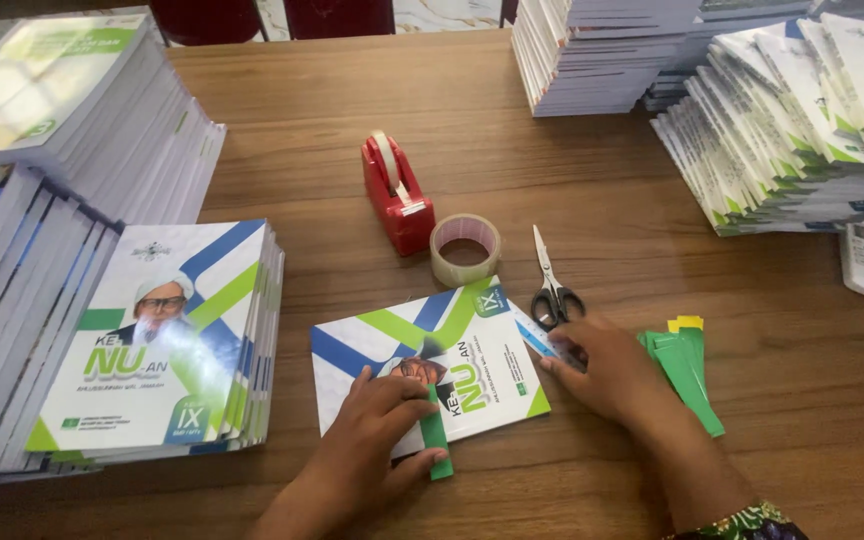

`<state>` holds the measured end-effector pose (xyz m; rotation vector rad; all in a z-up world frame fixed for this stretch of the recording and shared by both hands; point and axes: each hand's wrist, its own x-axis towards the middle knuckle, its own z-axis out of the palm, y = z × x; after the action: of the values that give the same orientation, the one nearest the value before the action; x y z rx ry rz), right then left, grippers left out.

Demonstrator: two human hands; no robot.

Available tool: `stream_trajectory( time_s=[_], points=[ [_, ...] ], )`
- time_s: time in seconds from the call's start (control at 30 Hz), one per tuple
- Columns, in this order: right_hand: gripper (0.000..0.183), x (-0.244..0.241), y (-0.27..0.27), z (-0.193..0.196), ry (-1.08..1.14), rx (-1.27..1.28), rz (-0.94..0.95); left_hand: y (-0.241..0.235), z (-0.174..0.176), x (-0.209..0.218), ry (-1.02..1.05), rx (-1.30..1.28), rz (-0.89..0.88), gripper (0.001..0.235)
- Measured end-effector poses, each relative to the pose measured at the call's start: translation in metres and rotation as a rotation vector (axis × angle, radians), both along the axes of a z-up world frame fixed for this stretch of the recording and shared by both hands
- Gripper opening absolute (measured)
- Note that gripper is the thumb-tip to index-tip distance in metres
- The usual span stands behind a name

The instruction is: The person measures and cuts a green paper strip with scissors, then tapes it to the spine of a book using clear tape. They repeat the process by cutting another piece of tape and applying it to the back cover of the book.

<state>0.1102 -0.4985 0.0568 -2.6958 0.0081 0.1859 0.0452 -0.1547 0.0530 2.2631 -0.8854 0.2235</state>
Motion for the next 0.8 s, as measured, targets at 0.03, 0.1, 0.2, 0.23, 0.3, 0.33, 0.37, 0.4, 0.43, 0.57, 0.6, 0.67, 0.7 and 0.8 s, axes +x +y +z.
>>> stream_trajectory(
  time_s=[0.03,0.1,0.2,0.23,0.3,0.33,0.37,0.4,0.43,0.57,0.6,0.67,0.7,0.8],
  points=[
    [0.037,-0.002,0.002,0.008,0.005,0.0,-0.006,0.0,0.002,0.0,0.005,0.0,-0.006,0.048],
    [0.031,-0.005,0.008,0.024,0.065,-0.137,-0.053,0.0,0.005,0.0,0.003,0.004,-0.02,0.045],
    [0.02,-0.005,0.009,0.04,0.226,-0.18,-0.178,0.0,0.007,0.001,0.041,0.026,-0.02,0.046],
    [0.02,-0.005,0.011,0.044,0.228,-0.182,-0.181,0.0,0.006,0.0,0.043,0.025,-0.023,0.046],
    [0.027,-0.005,0.014,0.051,0.256,-0.109,-0.237,0.0,0.004,-0.001,0.067,0.036,-0.013,0.046],
    [0.027,-0.004,0.015,0.055,0.256,-0.11,-0.241,-0.001,0.003,0.0,0.067,0.035,-0.017,0.046],
    [0.025,-0.004,0.016,0.058,0.282,-0.111,-0.245,-0.001,0.001,0.0,0.061,0.019,-0.004,0.046],
    [0.024,-0.004,0.018,0.061,0.308,-0.111,-0.249,0.0,0.0,-0.001,0.055,0.003,0.009,0.047],
    [0.024,-0.005,0.019,0.064,0.307,-0.112,-0.249,0.0,0.001,0.0,0.055,0.003,0.01,0.047],
    [0.016,-0.007,0.011,0.046,0.219,-0.048,-0.204,0.001,0.001,0.001,0.074,0.025,-0.007,0.048],
    [0.014,-0.007,0.006,0.034,0.124,-0.023,-0.142,0.002,-0.001,0.002,0.074,0.03,-0.008,0.049],
    [0.021,-0.007,0.002,0.023,0.072,0.08,-0.154,0.003,-0.001,0.002,0.084,0.033,-0.011,0.048],
    [0.03,-0.007,0.0,0.017,0.015,0.182,-0.167,0.004,-0.001,0.003,0.089,0.034,-0.015,0.048],
    [0.029,-0.011,0.006,0.025,-0.177,0.433,-0.19,0.01,-0.006,0.009,0.071,0.034,-0.002,0.051]
  ],
)
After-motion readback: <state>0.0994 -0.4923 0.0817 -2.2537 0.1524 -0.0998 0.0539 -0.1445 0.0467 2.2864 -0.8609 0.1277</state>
